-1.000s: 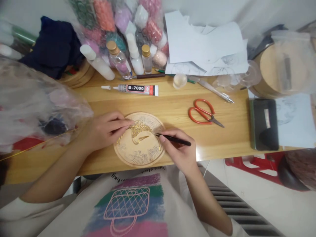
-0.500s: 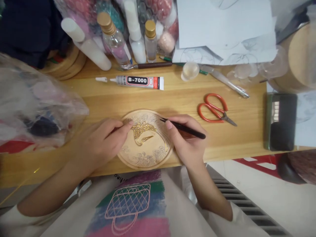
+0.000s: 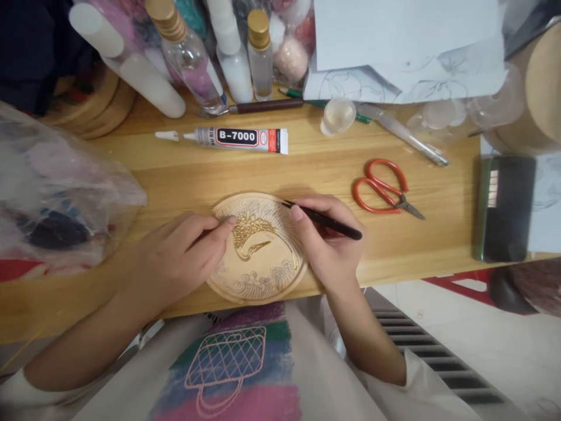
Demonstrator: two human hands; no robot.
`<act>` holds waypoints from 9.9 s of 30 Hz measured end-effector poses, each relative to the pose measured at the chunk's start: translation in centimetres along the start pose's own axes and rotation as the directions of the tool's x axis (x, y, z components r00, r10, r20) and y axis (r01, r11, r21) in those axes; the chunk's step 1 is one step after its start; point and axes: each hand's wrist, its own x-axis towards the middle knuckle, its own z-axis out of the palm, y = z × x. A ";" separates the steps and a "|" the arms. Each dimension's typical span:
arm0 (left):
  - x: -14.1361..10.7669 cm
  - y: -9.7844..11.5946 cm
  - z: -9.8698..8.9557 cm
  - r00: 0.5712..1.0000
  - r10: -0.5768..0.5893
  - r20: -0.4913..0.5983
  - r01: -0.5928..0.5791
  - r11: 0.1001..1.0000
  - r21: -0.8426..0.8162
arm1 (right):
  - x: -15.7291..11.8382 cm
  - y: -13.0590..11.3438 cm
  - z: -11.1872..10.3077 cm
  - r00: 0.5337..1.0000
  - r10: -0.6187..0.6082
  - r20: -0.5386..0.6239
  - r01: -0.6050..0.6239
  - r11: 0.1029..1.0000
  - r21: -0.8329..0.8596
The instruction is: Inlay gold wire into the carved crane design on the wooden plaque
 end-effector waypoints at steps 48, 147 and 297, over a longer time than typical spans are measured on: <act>-0.4 0.5 0.5 0.997 0.008 -0.079 -0.008 1.000 0.000 | 0.4 -0.3 0.1 0.992 -0.123 0.031 0.123 0.992 -0.007; -0.1 0.7 0.5 0.995 -0.053 -0.079 0.051 0.998 -0.036 | -0.2 -2.4 1.7 0.920 -0.244 0.305 0.289 0.951 -0.111; -0.2 0.2 -0.7 0.984 -0.083 0.158 0.086 0.996 -0.011 | 2.0 -1.8 0.7 0.821 -0.299 0.486 0.353 0.936 -0.020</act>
